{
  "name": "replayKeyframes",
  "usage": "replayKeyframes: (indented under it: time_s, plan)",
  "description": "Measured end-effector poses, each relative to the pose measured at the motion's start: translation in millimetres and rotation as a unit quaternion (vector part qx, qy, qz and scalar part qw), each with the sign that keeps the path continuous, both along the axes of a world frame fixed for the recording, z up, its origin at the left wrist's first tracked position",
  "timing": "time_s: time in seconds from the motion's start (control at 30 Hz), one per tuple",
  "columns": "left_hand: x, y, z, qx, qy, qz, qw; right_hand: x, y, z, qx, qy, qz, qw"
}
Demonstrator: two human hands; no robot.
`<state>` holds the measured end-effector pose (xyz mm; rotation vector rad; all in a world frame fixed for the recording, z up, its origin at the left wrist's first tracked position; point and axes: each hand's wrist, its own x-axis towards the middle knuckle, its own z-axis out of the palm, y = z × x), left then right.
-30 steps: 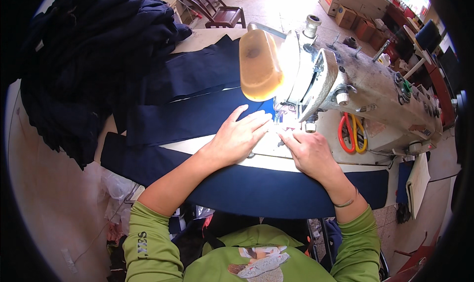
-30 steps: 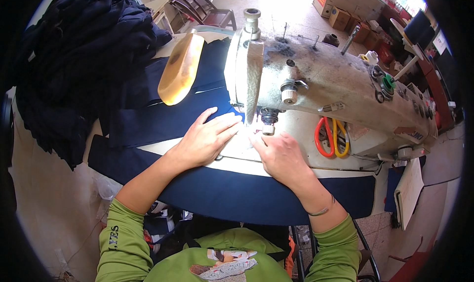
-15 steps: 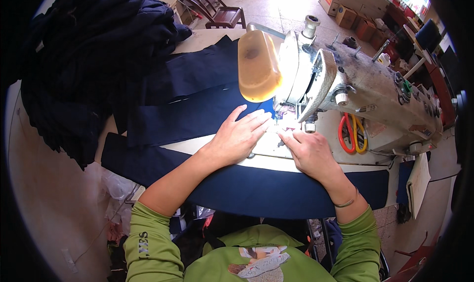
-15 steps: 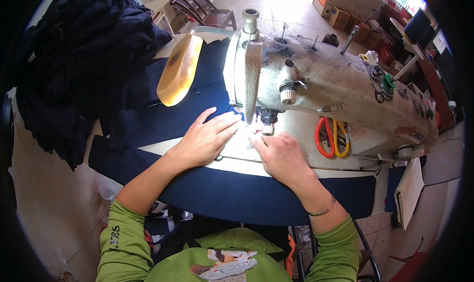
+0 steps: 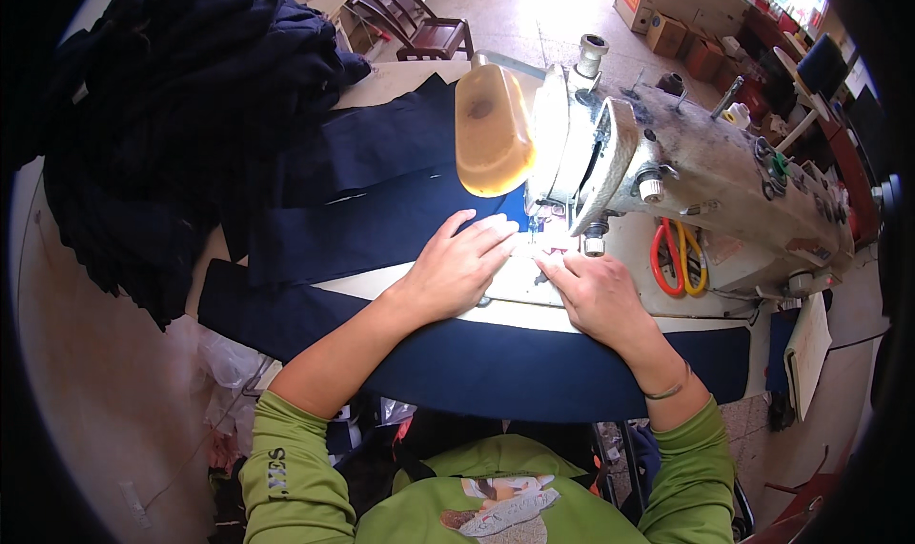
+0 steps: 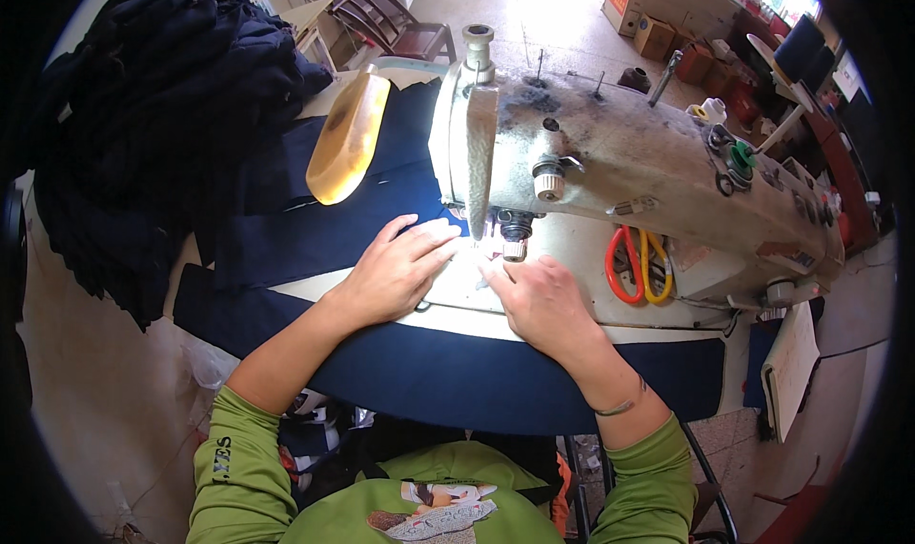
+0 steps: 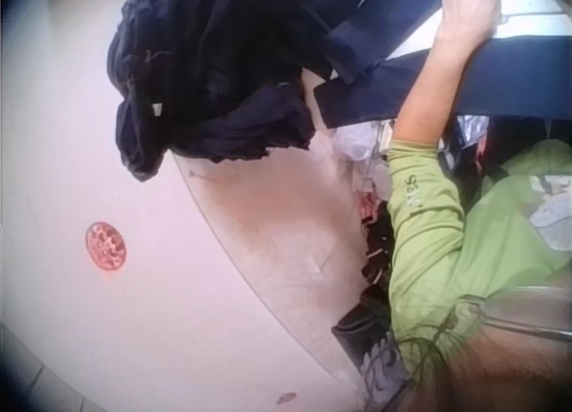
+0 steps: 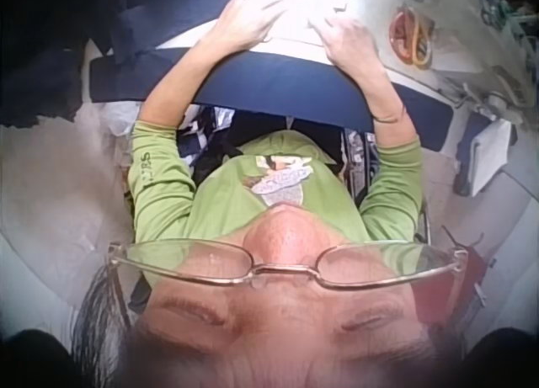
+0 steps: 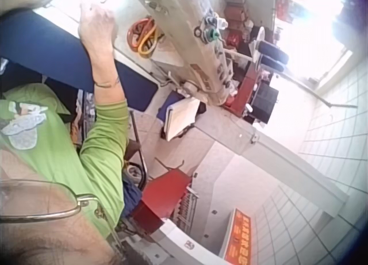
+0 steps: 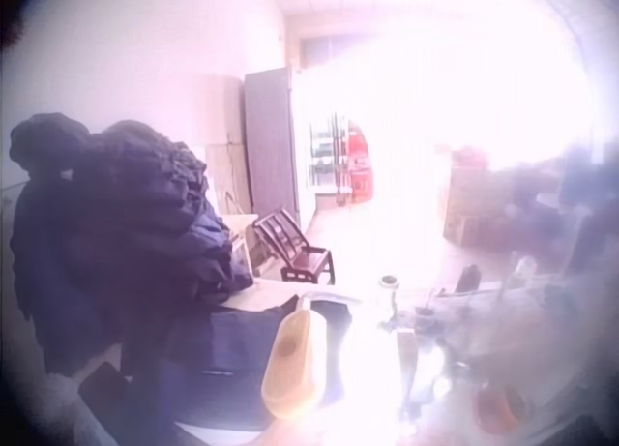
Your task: The person operates a sewing machine to stitch long strips of dark blue fabric. They repeatedly feed the fabric through the machine, cut the thread with scissors, and occasionally write in a notebook while handling a small tag.
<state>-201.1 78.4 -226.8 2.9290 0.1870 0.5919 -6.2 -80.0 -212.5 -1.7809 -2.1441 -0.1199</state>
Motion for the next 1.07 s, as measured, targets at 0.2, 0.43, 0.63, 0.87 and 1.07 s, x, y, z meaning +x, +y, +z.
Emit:
replayKeyframes:
  time_s: [0.2, 0.43, 0.63, 0.87, 1.07]
  plan:
    - [-6.2, 2.7, 5.0, 0.034, -0.051, 0.07, 0.996, 0.1, -0.2, -0.7, -0.002, 0.007, -0.001, 1.0]
    - [-39.3, 17.7, 6.1, 0.162, 0.003, 0.138, 0.977, 1.0, 0.0, -4.4, 0.001, 0.018, 0.0, 1.0]
    - [-87.1, 11.4, 19.6, 0.103, 0.035, 0.143, 0.984, -7.4, 1.2, -1.4, 0.008, 0.008, -0.022, 1.0]
    - [-86.9, 0.2, 17.6, 0.007, -0.066, 0.094, 0.993, -77.7, 37.8, 31.3, -0.074, -0.006, 0.079, 0.994]
    - [-120.3, 48.4, 25.5, 0.16, -0.051, 0.209, 0.963, -86.6, 74.7, 13.4, 0.052, 0.181, 0.07, 0.98]
